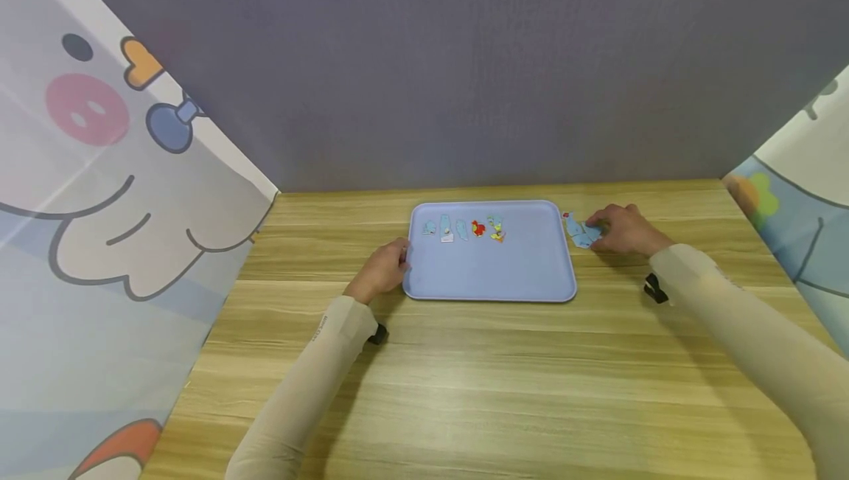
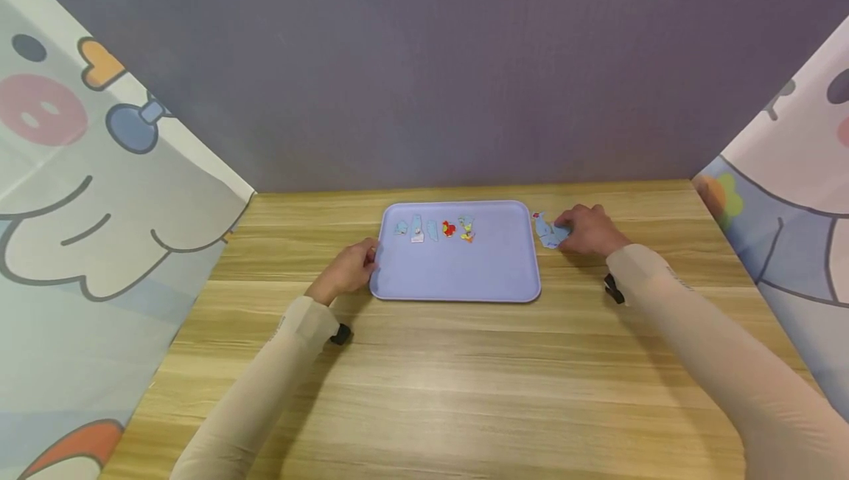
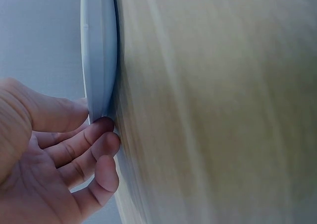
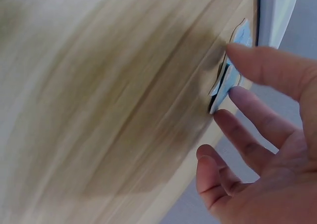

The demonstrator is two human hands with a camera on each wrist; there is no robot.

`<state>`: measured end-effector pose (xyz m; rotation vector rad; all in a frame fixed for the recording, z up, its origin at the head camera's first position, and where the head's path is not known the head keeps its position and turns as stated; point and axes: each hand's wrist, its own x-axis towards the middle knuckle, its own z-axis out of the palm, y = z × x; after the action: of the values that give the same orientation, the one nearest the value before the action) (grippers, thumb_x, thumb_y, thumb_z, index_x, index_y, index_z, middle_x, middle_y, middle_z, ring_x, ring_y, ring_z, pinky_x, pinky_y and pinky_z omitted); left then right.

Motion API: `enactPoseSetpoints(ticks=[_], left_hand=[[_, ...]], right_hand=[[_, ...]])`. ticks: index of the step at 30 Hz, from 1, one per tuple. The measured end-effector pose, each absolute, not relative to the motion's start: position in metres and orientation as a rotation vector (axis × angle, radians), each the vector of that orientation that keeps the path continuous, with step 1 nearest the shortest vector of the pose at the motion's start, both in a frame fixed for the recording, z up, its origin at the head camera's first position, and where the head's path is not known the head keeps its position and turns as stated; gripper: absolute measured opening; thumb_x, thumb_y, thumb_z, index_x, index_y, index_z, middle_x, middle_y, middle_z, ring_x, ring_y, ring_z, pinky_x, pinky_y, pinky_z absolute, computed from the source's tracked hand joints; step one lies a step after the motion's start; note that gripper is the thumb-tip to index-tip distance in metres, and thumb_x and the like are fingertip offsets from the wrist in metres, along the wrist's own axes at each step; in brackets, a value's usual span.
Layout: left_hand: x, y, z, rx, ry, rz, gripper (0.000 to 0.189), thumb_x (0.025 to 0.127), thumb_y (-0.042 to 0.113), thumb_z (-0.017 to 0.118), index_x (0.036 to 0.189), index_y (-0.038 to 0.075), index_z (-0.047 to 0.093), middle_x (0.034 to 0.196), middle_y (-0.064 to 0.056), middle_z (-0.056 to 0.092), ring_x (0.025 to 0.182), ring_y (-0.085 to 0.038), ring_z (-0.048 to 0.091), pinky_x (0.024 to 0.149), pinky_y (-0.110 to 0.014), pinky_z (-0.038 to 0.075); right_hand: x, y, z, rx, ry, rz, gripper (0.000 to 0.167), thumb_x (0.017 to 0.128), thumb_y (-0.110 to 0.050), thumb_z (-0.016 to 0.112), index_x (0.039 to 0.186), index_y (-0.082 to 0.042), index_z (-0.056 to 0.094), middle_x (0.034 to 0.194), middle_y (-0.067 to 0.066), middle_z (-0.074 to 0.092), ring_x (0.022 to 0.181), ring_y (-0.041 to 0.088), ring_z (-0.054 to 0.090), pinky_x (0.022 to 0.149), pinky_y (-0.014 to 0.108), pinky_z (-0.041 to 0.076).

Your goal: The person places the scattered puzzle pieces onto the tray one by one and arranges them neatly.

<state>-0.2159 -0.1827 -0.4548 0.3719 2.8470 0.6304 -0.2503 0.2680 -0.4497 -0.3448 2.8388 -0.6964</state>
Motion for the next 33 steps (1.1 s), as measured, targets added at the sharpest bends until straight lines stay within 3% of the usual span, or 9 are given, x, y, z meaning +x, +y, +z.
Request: enactPoseSetpoints(ticks=[19, 33], left_hand=[[-0.217, -0.184, -0.456, 0.36, 2.842, 0.623, 0.045, 0.092, 0.004, 0.058, 0.135, -0.001, 0.044, 0.104, -0.012, 0.06, 0.089, -0.022, 0.056, 0.079, -0.035, 0.047], [-0.216, -0.184, -0.456, 0.395, 2.851, 0.645, 0.044, 0.091, 0.002, 0.058, 0.133, -0.002, 0.045, 0.1, -0.012, 0.061, 0.085, -0.022, 0.056, 0.077, -0.034, 0.048]], right_hand=[[-0.254, 0.27, -0.455, -0.324, 2.794, -0.798, 0.043, 0.078, -0.005, 0.073, 0.116, 0.009, 0.059, 0.12, 0.03, 0.05, 0.114, 0.05, 0.035, 0.097, 0.06, 0.025], [-0.258, 0.262, -0.447, -0.361, 2.889, -0.852, 0.036, 0.079, -0.006, 0.072, 0.11, 0.01, 0.063, 0.114, 0.033, 0.055, 0.098, 0.041, 0.052, 0.082, 0.054, 0.041]])
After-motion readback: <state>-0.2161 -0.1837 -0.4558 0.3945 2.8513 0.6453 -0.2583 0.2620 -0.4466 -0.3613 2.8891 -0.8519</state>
